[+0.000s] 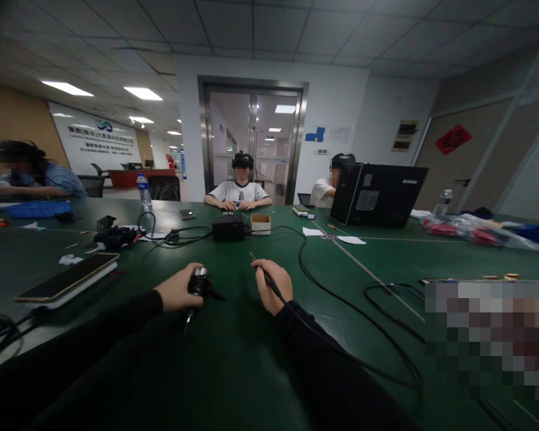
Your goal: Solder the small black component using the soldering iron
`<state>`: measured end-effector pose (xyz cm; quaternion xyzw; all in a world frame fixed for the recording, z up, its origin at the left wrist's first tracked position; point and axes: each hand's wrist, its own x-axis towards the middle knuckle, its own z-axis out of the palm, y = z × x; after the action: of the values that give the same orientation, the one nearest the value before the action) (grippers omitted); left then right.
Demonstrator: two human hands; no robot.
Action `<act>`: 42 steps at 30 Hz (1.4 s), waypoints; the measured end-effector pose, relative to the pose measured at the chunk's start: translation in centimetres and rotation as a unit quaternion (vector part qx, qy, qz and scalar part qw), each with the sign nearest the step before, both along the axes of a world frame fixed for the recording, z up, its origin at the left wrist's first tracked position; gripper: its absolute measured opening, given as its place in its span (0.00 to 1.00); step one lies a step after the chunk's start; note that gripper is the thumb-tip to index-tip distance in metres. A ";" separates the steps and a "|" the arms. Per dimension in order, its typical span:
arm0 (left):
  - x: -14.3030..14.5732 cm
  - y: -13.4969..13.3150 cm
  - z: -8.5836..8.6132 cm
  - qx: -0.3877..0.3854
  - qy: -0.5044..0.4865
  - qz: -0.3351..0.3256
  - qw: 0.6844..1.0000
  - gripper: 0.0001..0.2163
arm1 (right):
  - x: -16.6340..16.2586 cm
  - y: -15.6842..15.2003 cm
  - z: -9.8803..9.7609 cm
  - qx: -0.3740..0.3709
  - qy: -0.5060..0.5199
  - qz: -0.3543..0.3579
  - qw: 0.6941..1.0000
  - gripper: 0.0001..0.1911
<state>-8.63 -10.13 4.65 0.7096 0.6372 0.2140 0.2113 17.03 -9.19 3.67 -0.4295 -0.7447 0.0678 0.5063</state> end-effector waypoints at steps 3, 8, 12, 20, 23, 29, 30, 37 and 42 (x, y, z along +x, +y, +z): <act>3.3 2.8 -0.5 -0.014 -0.024 -0.002 1.000 0.41 | 0.1 0.1 -0.3 0.000 0.024 -0.001 1.000 0.14; 8.1 6.1 -1.1 -0.007 -0.045 0.010 0.999 0.42 | 0.0 0.2 -0.6 -0.010 0.042 -0.013 0.999 0.13; 10.0 6.9 -1.2 -0.011 -0.044 0.008 0.999 0.41 | -0.1 0.1 -0.6 -0.007 0.038 -0.012 0.999 0.14; 9.5 6.4 -1.2 -0.034 -0.058 -0.017 0.998 0.42 | -0.3 0.1 -0.5 -0.009 0.034 -0.012 0.999 0.13; 9.2 6.0 -1.3 -0.036 -0.071 -0.020 0.997 0.43 | -0.3 0.2 -0.6 -0.007 0.031 -0.010 0.999 0.13; 8.9 6.7 -1.8 -0.017 -0.128 -0.002 0.992 0.45 | 0.0 0.3 -0.7 -0.008 0.030 -0.004 1.000 0.12; 8.8 7.1 -1.8 -0.016 -0.148 0.014 0.989 0.43 | 0.0 0.3 -0.7 -0.009 0.030 -0.003 0.999 0.13; 8.1 11.4 -1.8 -0.006 -0.101 0.075 0.992 0.30 | 0.1 0.3 -0.8 -0.013 0.036 0.002 0.999 0.13; 8.4 13.2 -3.0 -0.033 -0.102 0.033 0.994 0.29 | 0.1 0.1 -0.6 -0.028 0.033 0.008 0.999 0.13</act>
<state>-0.22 3.06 1.66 0.6551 0.6421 0.2709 0.2919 17.09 -9.11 3.08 -0.4350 -0.7286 0.1069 0.5181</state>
